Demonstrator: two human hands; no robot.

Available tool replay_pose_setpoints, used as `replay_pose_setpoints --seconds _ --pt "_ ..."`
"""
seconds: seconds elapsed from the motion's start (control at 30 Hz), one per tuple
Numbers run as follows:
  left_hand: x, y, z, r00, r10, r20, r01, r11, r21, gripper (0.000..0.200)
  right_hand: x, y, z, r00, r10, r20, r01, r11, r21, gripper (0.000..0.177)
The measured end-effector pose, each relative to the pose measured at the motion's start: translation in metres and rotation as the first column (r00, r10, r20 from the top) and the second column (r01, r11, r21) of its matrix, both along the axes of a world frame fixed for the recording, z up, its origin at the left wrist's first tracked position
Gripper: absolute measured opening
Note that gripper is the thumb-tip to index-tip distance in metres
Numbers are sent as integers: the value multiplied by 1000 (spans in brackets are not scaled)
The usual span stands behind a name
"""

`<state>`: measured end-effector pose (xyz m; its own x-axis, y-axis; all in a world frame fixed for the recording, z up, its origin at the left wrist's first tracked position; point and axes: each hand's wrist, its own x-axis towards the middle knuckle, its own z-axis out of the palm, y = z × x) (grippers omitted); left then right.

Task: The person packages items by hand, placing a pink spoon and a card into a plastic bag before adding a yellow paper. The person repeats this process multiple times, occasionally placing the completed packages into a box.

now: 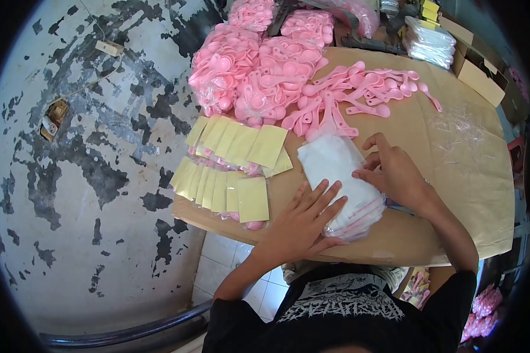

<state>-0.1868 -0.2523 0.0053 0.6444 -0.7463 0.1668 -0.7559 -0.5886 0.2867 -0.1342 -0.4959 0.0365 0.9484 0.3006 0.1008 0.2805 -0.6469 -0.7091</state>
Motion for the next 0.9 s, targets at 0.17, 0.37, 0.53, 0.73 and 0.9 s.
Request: replay_pose_setpoints --seconds 0.17,0.37,0.53,0.73,0.9 --pt "-1 1 6 1000 27 -8 -26 998 57 71 4 -9 11 986 54 -159 -49 998 36 23" --pt "-5 -9 1 999 34 -1 -34 999 -2 75 0 -11 -2 992 129 -12 -128 988 82 13" --pt "-8 -11 -1 997 63 -35 -63 998 10 76 5 -20 -8 998 53 35 -53 998 13 18" --pt "-8 -8 -3 997 59 -41 -58 998 31 78 0 -14 -2 981 125 146 -135 989 62 29" --pt "-8 -5 -12 997 71 -41 -71 997 -19 78 10 -32 16 987 155 -34 -149 980 132 37"
